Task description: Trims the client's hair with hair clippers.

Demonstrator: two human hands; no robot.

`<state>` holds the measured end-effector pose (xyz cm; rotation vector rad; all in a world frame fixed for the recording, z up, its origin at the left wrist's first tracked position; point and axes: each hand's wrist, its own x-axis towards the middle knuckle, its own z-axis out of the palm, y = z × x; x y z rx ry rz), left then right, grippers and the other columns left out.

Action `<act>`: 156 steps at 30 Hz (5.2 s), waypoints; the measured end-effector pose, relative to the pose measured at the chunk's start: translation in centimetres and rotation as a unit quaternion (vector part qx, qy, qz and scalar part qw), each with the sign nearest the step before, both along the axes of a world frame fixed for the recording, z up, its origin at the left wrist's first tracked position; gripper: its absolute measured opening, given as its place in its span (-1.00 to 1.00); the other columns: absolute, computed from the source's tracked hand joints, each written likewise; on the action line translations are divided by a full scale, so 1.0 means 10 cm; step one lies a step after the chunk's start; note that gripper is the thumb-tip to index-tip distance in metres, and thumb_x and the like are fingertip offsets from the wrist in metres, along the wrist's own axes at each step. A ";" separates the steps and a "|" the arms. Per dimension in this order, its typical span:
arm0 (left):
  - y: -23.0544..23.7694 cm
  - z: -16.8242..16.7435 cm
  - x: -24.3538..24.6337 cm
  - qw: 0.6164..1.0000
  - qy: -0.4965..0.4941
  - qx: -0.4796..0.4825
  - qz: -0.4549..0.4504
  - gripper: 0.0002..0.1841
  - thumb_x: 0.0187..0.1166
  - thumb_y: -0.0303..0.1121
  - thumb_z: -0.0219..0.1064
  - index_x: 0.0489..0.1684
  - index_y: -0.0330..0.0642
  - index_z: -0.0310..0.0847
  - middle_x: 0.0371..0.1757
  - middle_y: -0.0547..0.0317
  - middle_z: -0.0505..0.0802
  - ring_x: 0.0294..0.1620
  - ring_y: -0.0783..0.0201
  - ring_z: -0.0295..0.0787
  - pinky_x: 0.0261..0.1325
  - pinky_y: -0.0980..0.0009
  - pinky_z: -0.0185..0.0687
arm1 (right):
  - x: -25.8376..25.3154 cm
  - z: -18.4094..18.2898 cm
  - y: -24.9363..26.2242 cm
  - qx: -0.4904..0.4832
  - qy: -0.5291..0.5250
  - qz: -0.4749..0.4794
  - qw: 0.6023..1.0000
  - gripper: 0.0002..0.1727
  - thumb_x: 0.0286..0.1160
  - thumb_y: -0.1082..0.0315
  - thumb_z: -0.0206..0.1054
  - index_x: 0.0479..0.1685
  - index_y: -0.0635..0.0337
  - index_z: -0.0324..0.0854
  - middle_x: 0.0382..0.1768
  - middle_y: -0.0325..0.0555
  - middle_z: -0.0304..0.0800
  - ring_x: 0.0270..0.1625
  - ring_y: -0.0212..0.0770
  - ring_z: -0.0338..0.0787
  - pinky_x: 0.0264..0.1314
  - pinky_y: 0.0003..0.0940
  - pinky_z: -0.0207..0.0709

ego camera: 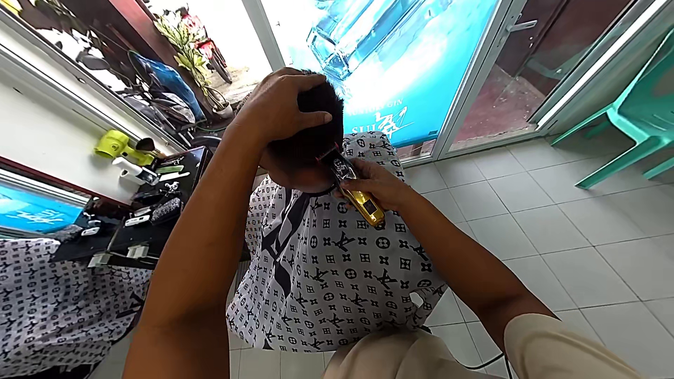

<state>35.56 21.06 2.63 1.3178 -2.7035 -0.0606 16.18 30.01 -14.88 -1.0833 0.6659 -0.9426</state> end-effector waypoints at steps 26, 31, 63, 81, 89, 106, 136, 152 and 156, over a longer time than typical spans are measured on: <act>-0.03 -0.04 -0.01 1.000 -0.010 -0.007 -0.015 -0.22 0.54 0.19 0.38 0.75 0.05 0.40 0.67 -0.03 0.57 0.72 -0.03 0.41 0.75 -0.08 0.17 | 0.07 -0.11 0.06 0.049 -0.060 -0.002 0.997 -0.59 0.58 0.34 0.29 0.37 0.13 0.41 -0.01 0.03 0.83 -0.05 -0.04 0.91 -0.12 -0.12 0.86; -0.03 -0.04 -0.01 1.000 -0.010 -0.007 -0.020 -0.22 0.55 0.17 0.39 0.75 0.02 0.39 0.65 -0.05 0.59 0.71 -0.03 0.43 0.75 -0.09 0.18 | 0.09 0.12 -0.01 -0.033 -0.107 -0.016 0.994 -0.63 0.58 0.34 0.23 0.33 0.16 0.39 0.01 0.01 0.84 -0.03 -0.08 0.91 -0.09 -0.17 0.86; -0.05 0.01 0.03 1.000 -0.007 0.012 -0.025 -0.24 0.62 0.20 0.28 0.79 0.05 0.34 0.67 0.02 0.59 0.72 -0.03 0.42 0.74 -0.17 0.17 | 0.03 -0.01 0.07 0.045 -0.043 0.004 0.998 -0.68 0.65 0.37 0.19 0.32 0.17 0.41 -0.01 0.00 0.83 -0.04 -0.08 0.91 -0.12 -0.19 0.86; -0.02 0.16 0.38 0.997 0.034 0.016 -0.068 -0.35 0.57 0.11 0.40 0.61 0.03 0.52 0.46 -0.06 0.74 0.54 -0.07 0.61 0.61 -0.22 0.33 | 0.32 0.26 0.30 -0.091 0.157 -0.131 0.975 -0.42 0.46 0.38 0.49 0.46 0.27 0.41 0.06 0.04 0.78 -0.06 -0.15 0.89 -0.08 -0.26 0.86; -0.06 0.23 0.54 0.990 0.105 0.002 -0.099 -0.46 0.54 0.07 0.43 0.33 -0.10 0.61 0.37 -0.03 0.75 0.48 0.02 0.62 0.56 -0.13 0.39 | 1.26 -0.04 0.52 0.015 -0.033 -0.154 0.987 -0.49 0.56 0.47 0.39 0.49 0.23 0.38 0.07 0.12 0.78 -0.04 0.03 0.89 -0.05 -0.04 0.85; -0.15 0.17 0.53 0.995 0.029 0.016 -0.094 -0.51 0.51 0.04 0.50 0.21 -0.13 0.68 0.18 -0.11 0.81 0.32 -0.10 0.69 0.42 -0.20 0.43 | 1.67 0.04 0.46 0.048 -0.289 -0.211 0.933 -0.70 0.73 0.38 0.19 0.35 0.11 0.42 0.10 0.07 0.79 0.06 0.01 0.90 0.01 -0.06 0.84; -0.14 0.14 0.52 0.996 0.026 0.016 -0.085 -0.50 0.52 0.03 0.50 0.24 -0.13 0.67 0.19 -0.14 0.81 0.32 -0.12 0.69 0.40 -0.22 0.45 | 1.48 0.20 0.41 0.033 -0.302 -0.215 0.928 -0.71 0.76 0.35 0.11 0.33 0.24 0.43 0.18 0.17 0.73 0.11 0.04 0.86 0.08 -0.04 0.81; -0.13 0.15 0.51 0.996 0.023 0.011 -0.085 -0.50 0.51 0.02 0.50 0.24 -0.13 0.66 0.20 -0.14 0.80 0.33 -0.12 0.69 0.42 -0.21 0.44 | 1.72 0.11 0.48 0.096 -0.219 -0.222 0.945 -0.70 0.72 0.35 0.26 0.32 0.20 0.43 0.02 0.10 0.78 -0.01 -0.01 0.88 0.01 -0.06 0.82; -0.12 0.15 0.52 0.996 0.022 0.012 -0.085 -0.50 0.52 0.03 0.50 0.25 -0.13 0.66 0.20 -0.14 0.80 0.33 -0.11 0.70 0.41 -0.21 0.45 | 1.69 0.30 0.44 0.064 -0.241 -0.255 0.934 -0.71 0.75 0.40 0.17 0.33 0.25 0.38 0.05 0.14 0.77 0.06 0.03 0.87 0.10 -0.01 0.80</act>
